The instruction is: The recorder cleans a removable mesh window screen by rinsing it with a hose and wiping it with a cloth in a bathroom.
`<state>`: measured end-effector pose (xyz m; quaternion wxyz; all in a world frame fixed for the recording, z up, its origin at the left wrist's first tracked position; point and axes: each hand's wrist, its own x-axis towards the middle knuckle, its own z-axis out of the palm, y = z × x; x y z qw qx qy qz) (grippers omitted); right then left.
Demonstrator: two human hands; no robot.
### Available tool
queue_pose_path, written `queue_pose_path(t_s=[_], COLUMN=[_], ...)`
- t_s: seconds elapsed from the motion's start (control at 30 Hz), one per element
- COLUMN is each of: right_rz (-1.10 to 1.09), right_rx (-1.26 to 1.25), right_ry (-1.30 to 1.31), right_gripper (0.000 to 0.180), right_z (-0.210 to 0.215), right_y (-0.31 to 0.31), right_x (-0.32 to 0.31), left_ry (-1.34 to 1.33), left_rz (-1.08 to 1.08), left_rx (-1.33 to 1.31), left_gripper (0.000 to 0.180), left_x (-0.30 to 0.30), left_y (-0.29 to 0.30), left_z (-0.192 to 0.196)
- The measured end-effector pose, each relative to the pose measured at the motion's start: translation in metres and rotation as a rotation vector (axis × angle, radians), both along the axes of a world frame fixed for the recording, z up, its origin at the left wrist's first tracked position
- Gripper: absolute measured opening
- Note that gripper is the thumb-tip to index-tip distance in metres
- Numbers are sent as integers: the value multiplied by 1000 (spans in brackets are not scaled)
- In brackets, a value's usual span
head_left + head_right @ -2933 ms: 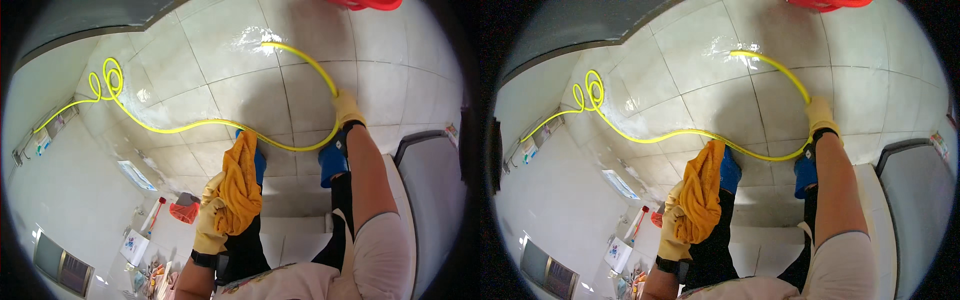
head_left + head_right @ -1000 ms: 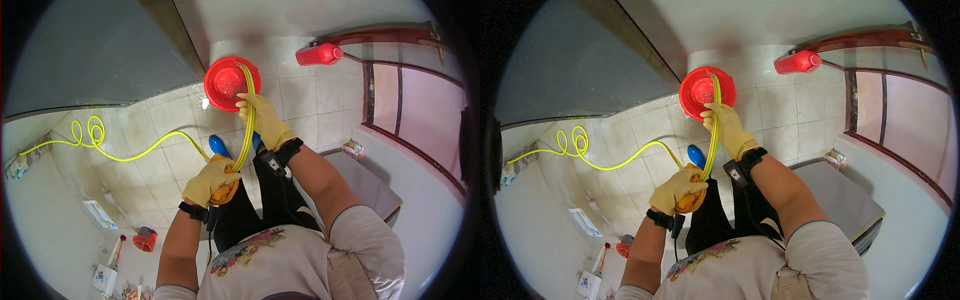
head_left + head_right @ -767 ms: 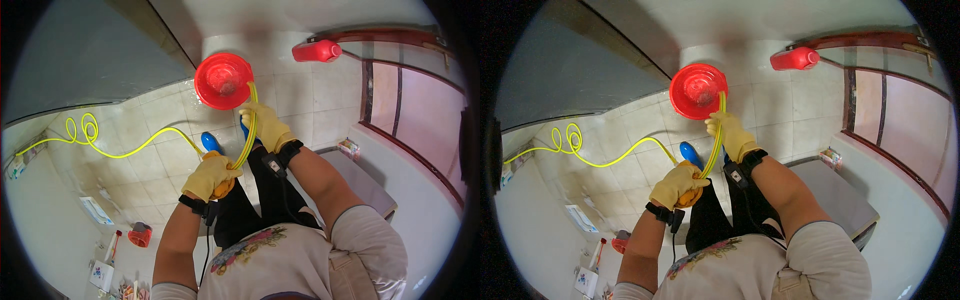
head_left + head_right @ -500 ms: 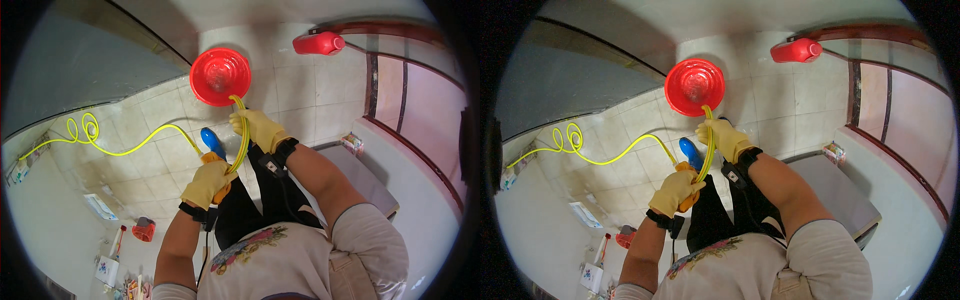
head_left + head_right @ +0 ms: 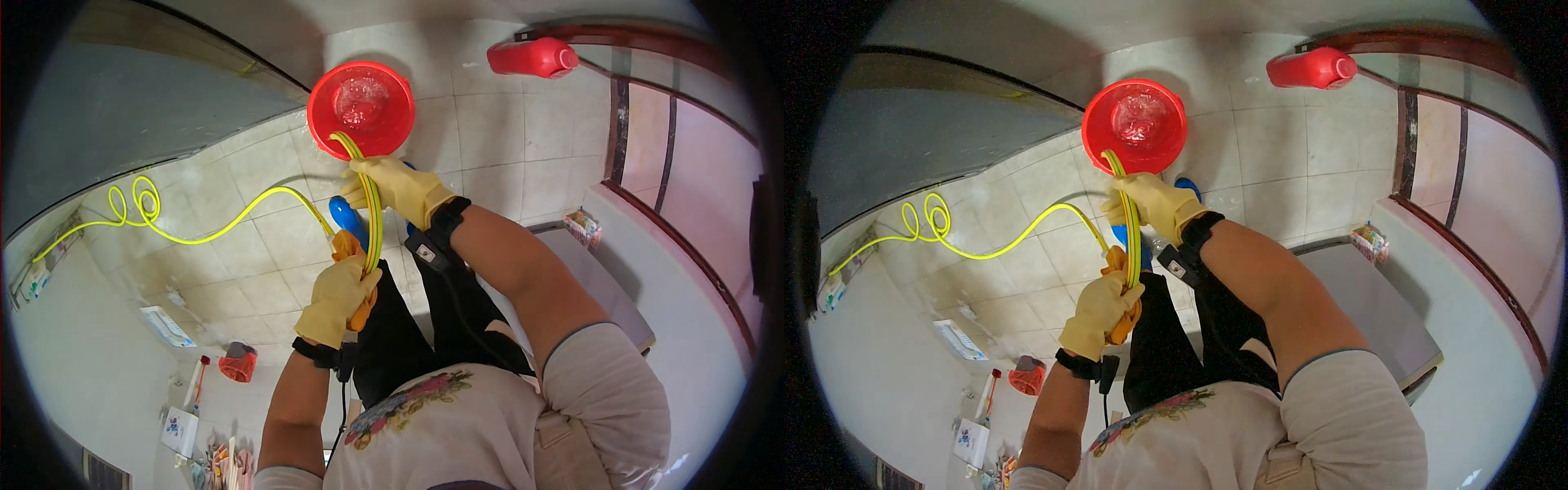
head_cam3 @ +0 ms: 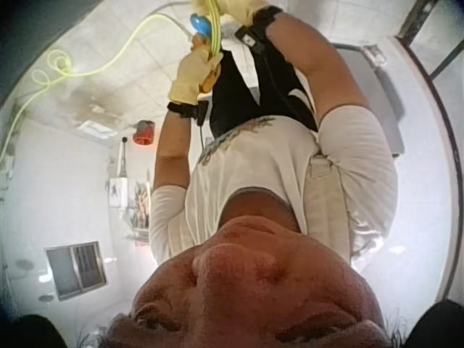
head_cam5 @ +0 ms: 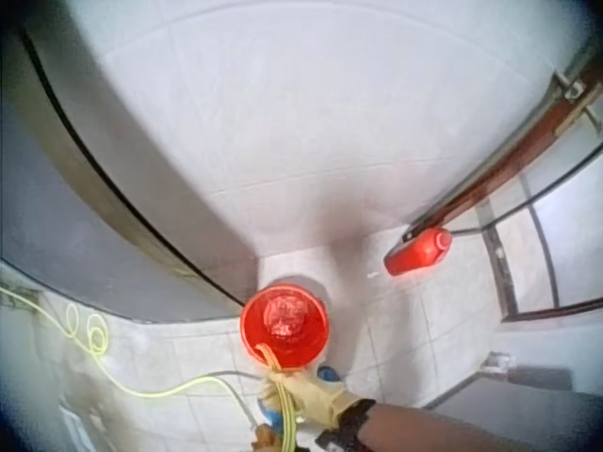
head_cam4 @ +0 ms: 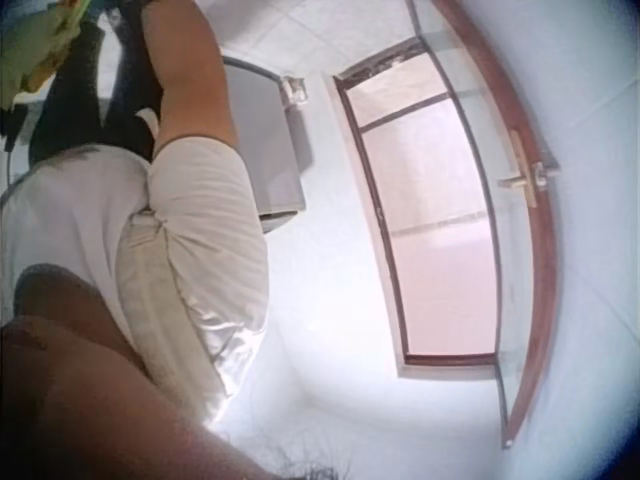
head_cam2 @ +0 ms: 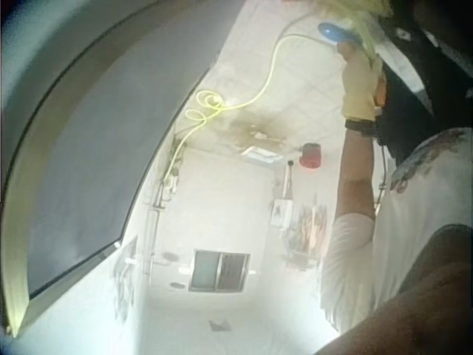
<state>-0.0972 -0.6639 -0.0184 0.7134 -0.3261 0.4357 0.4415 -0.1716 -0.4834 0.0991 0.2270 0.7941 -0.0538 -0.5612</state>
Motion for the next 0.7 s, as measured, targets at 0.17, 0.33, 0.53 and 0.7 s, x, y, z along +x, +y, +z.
queue_pose_path(t_s=[0.17, 0.33, 0.53, 0.7], right_rz=[-86, 1324, 1815, 1926], right_rx=[-94, -823, -1134, -1025], right_ry=[-251, -792, -1315, -1185], right_gripper=[57, 38, 40, 24], right_z=[-17, -97, -213, -231], right_y=[-37, -68, -69, -61], right_x=[-18, -31, -46, -19], left_ry=[37, -2, -40, -44], left_rz=[150, 183, 212, 234], left_rx=[3, -1, -96, -128], left_gripper=[33, 31, 28, 26], left_x=[-6, 9, 28, 28], left_y=[14, 14, 4, 6], left_z=[-14, -14, -18, -28])
